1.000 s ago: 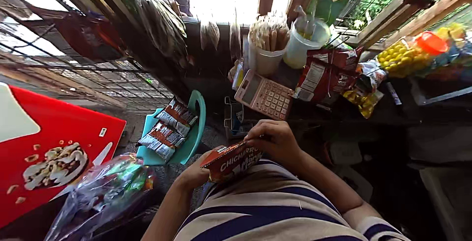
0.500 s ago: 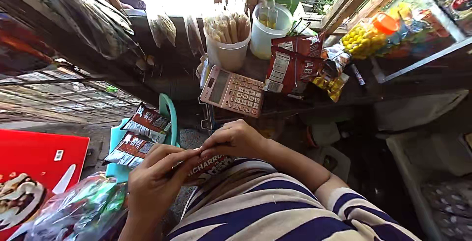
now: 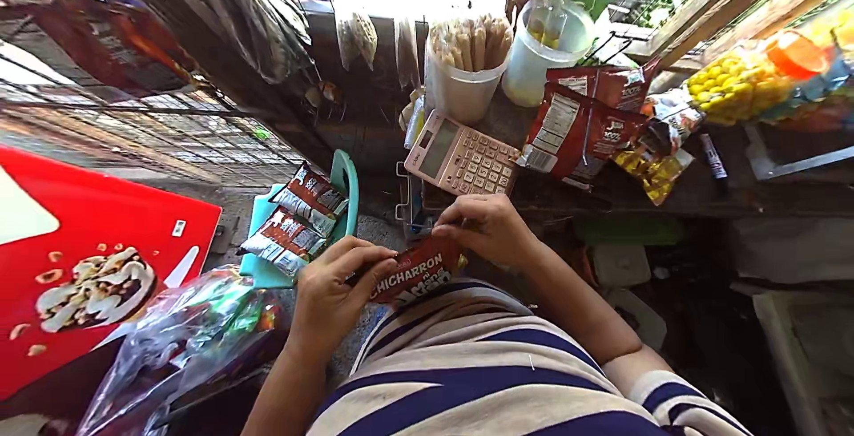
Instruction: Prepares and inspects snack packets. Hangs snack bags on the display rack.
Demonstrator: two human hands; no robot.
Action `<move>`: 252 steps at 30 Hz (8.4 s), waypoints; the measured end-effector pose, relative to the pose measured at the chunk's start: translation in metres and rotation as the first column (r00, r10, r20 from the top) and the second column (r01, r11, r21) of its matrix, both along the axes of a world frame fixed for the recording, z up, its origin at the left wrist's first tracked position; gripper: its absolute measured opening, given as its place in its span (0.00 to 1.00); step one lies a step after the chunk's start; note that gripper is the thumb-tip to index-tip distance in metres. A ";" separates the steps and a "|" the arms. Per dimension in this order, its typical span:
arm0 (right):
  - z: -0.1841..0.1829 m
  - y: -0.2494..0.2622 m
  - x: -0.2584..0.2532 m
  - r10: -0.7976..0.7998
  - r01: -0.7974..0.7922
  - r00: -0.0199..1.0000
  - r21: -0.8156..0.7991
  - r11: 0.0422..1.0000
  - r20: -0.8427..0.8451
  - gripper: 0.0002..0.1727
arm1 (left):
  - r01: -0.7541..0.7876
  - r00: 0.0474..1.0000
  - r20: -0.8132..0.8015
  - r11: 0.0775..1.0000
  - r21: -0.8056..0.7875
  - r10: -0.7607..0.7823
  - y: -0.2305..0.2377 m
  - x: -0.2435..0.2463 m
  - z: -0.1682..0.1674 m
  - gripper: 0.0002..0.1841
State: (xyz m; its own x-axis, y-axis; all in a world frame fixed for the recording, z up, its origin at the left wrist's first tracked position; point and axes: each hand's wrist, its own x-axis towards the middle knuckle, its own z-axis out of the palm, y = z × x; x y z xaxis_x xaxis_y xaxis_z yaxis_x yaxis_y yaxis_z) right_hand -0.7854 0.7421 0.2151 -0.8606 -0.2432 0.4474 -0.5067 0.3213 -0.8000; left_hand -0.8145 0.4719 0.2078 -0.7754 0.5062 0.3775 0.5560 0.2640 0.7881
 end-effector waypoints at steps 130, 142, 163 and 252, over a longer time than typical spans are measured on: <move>-0.052 -0.032 0.180 -0.308 0.505 0.760 -0.222 0.834 0.572 0.03 | -0.415 0.909 -0.014 0.905 -0.089 0.416 -0.201 0.084 0.011 0.10; -0.012 -0.083 0.104 -0.058 0.022 0.997 0.485 0.874 0.060 0.13 | -0.322 0.947 -0.077 0.921 -0.218 0.313 -0.145 0.096 0.003 0.10; 0.009 -0.030 0.065 0.125 -0.067 0.991 0.652 0.755 -0.043 0.15 | -0.301 0.951 0.027 0.941 -0.151 0.309 -0.091 0.095 0.008 0.08; 0.069 -0.023 0.067 0.237 0.016 0.950 0.791 0.612 -0.202 0.15 | -0.189 0.899 -0.422 0.973 -0.130 0.118 -0.086 0.096 0.032 0.10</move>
State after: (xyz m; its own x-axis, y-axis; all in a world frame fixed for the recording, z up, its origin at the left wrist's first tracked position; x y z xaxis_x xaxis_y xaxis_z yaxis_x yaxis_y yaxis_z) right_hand -0.7179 0.7189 0.2837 -0.6824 -0.6905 0.2401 -0.7254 0.6802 -0.1056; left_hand -0.7181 0.3855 0.2397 -0.6437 0.4754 0.5998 0.7613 0.4777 0.4384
